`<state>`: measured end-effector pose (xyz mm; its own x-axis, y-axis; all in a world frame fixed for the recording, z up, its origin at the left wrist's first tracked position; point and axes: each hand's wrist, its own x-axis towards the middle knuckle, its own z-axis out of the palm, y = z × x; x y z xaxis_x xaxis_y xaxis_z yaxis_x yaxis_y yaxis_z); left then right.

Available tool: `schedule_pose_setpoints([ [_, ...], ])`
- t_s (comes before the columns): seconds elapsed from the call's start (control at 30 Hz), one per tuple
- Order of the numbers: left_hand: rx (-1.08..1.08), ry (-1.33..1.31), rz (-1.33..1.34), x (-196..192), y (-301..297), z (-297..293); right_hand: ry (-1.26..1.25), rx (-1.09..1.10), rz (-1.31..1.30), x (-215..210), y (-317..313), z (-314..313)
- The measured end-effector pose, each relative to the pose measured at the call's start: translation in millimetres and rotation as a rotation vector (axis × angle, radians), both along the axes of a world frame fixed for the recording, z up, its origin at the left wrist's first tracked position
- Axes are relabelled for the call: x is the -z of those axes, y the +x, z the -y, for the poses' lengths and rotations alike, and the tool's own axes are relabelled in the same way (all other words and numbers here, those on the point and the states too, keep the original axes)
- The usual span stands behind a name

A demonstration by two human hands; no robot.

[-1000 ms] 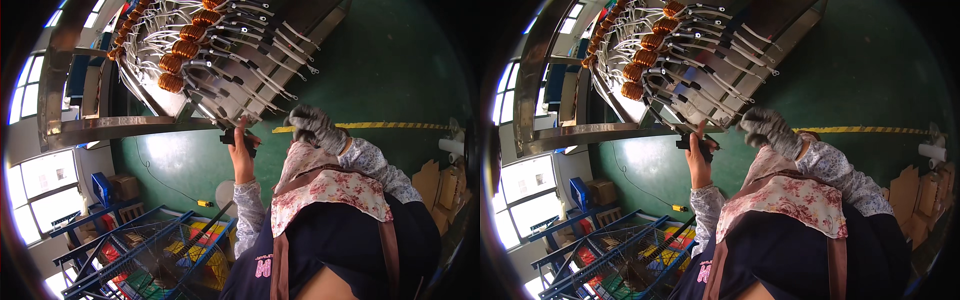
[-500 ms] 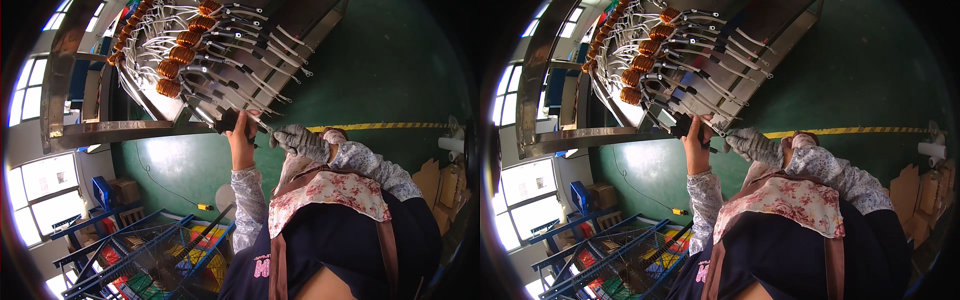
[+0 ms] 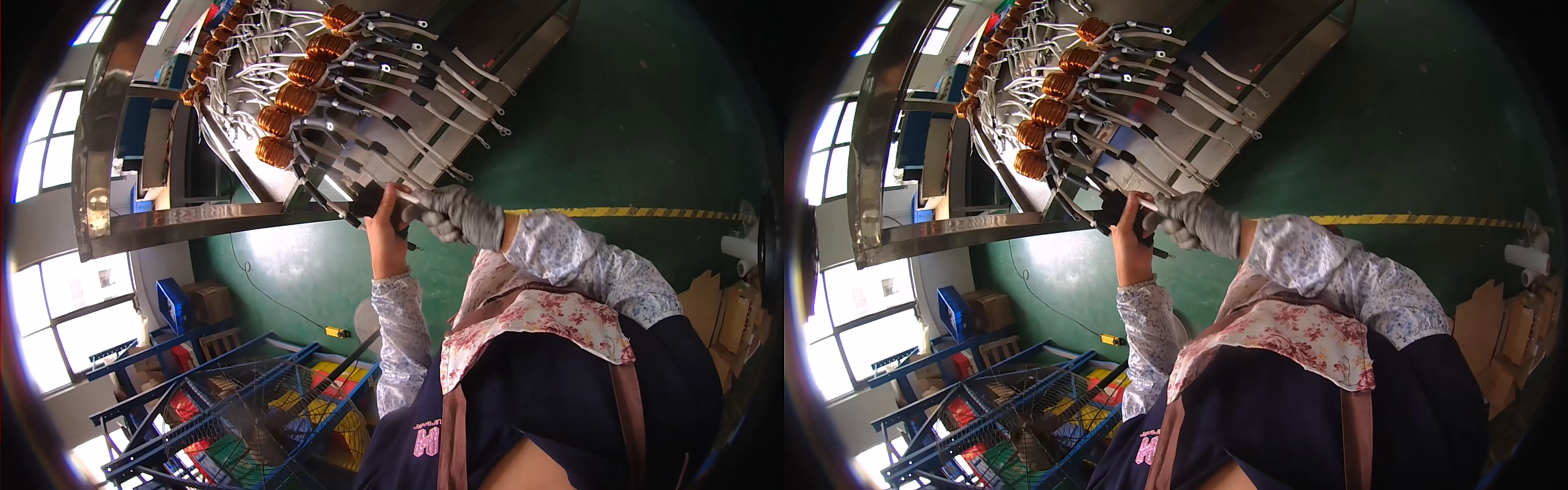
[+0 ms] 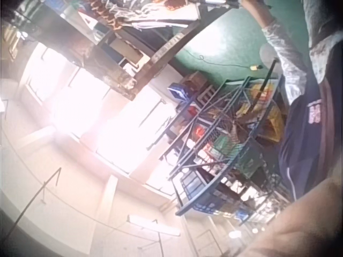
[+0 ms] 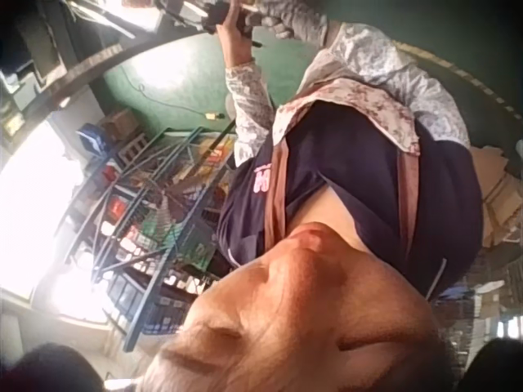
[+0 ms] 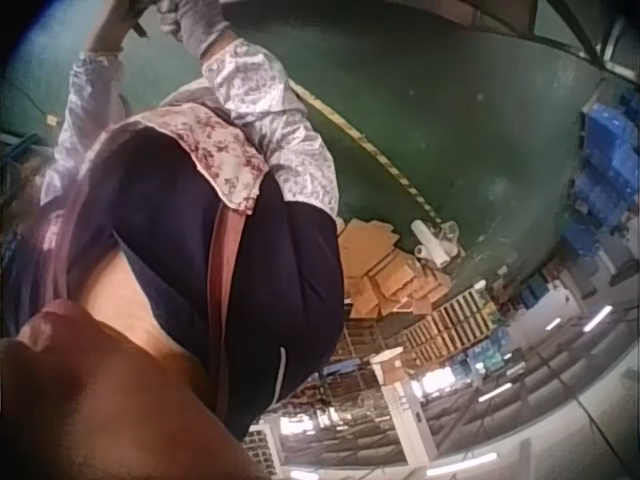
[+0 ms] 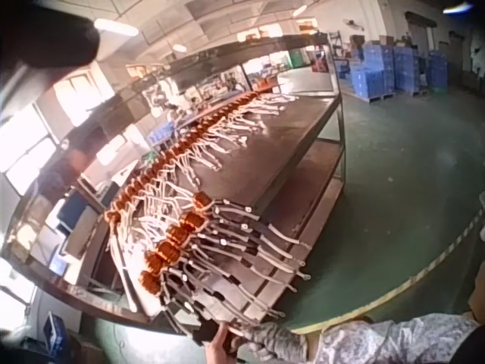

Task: The person uses a handheld tool to crimp or secure black sleeves onto the ends of white wires attached to copper coils. They then pick up the assembled components and place them onto a metal rack.

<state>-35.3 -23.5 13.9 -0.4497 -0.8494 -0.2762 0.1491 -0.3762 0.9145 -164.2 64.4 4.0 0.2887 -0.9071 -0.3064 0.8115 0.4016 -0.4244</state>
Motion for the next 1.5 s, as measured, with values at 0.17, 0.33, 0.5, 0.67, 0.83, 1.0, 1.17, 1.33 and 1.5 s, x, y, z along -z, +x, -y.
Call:
schedule_pose_setpoints([
  [0.17, 0.016, -0.074, 0.024, 6, -6, 1, -0.443, 0.467, -1.611, 15, 9, -8],
  [0.33, -0.017, -0.050, 0.059, 0, -12, 1, -0.241, 0.127, -0.564, 4, -17, -2],
  [0.5, -0.018, -0.063, 0.110, 1, -13, 2, -0.041, -0.215, 0.782, 29, -23, 10],
  [0.67, -0.213, 0.046, 0.231, -12, -22, -2, 0.004, -0.118, 0.482, 23, -12, 32],
  [0.83, 0.000, -0.019, 0.119, -6, -5, 3, -0.006, -0.135, 0.018, 11, -14, 24],
  [1.0, -0.053, -0.018, -0.030, 0, 8, 3, 0.018, -0.147, 0.204, 14, -11, 16],
  [1.17, -0.073, 0.012, -0.152, -7, 19, -6, 0.073, -0.088, 0.104, -6, -5, 14],
  [1.33, -0.007, -0.013, -0.162, -22, 12, -15, -0.356, 0.179, -1.375, -2, 3, 13],
  [1.5, -0.002, 0.093, -0.141, -23, -2, -26, -0.675, 0.587, -1.487, -36, -8, 15],
])
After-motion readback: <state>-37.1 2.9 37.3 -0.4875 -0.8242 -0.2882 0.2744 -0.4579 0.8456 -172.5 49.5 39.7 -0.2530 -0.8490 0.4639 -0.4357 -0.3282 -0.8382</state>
